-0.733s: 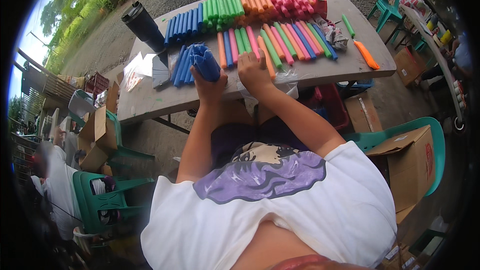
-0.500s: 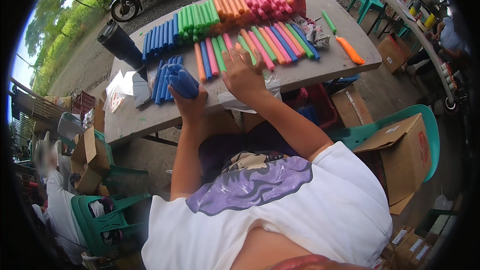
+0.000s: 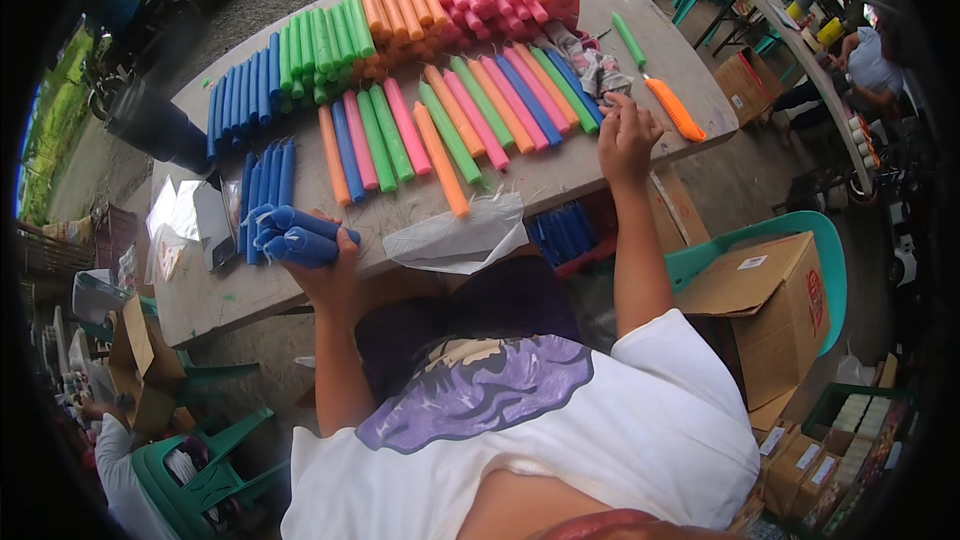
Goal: The person gathers and bundles colorful cylindrical candles on a table, then uses a plastic bag and scissors to trim and arrange them into small multi-colored sets. The person repeatedly picks, aligns, and cuts the candles, placing finished bundles on the table.
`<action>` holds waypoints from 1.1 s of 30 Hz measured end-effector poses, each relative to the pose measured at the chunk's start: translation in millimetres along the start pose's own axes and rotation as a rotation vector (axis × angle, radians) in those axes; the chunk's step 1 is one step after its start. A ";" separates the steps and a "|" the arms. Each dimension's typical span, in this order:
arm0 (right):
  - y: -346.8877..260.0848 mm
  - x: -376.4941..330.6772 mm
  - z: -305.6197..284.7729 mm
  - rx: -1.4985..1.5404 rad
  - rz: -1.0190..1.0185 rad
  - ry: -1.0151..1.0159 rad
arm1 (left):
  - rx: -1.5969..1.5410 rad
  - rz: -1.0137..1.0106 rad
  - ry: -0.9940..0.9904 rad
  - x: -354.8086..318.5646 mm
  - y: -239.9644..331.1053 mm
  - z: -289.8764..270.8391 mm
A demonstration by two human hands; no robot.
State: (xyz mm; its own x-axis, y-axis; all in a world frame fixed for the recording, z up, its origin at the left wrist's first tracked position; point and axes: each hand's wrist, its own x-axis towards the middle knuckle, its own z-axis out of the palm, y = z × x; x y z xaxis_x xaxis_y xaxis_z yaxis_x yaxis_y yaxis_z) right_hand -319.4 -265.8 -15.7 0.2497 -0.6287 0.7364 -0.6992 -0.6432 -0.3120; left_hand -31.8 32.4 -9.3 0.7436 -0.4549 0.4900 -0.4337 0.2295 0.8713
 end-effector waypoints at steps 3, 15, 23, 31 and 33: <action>-6.4 2.1 -1.1 -0.037 -0.005 -0.033 | 0.031 0.037 0.000 0.5 -1.9 -2.3; -16.2 6.6 -11.6 -0.021 -0.150 -0.005 | 0.069 0.080 -0.054 1.9 -9.0 -7.5; -13.6 5.5 -7.5 0.004 -0.065 -0.024 | -0.011 0.037 -0.010 -1.0 -4.0 -2.4; -19.0 7.8 -17.3 0.035 -0.228 -0.101 | 0.049 0.082 -0.051 0.8 -4.9 -5.6; -19.8 7.8 -17.5 0.035 -0.235 -0.108 | 0.036 0.064 -0.041 0.1 -3.5 -4.6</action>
State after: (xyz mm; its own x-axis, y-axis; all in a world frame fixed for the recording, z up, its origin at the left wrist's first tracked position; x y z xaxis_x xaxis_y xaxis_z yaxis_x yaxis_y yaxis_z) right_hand -315.3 -250.4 6.8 0.4740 -0.5017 0.7236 -0.5905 -0.7907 -0.1615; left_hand -27.8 35.5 -12.1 0.6931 -0.4750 0.5422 -0.4982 0.2280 0.8365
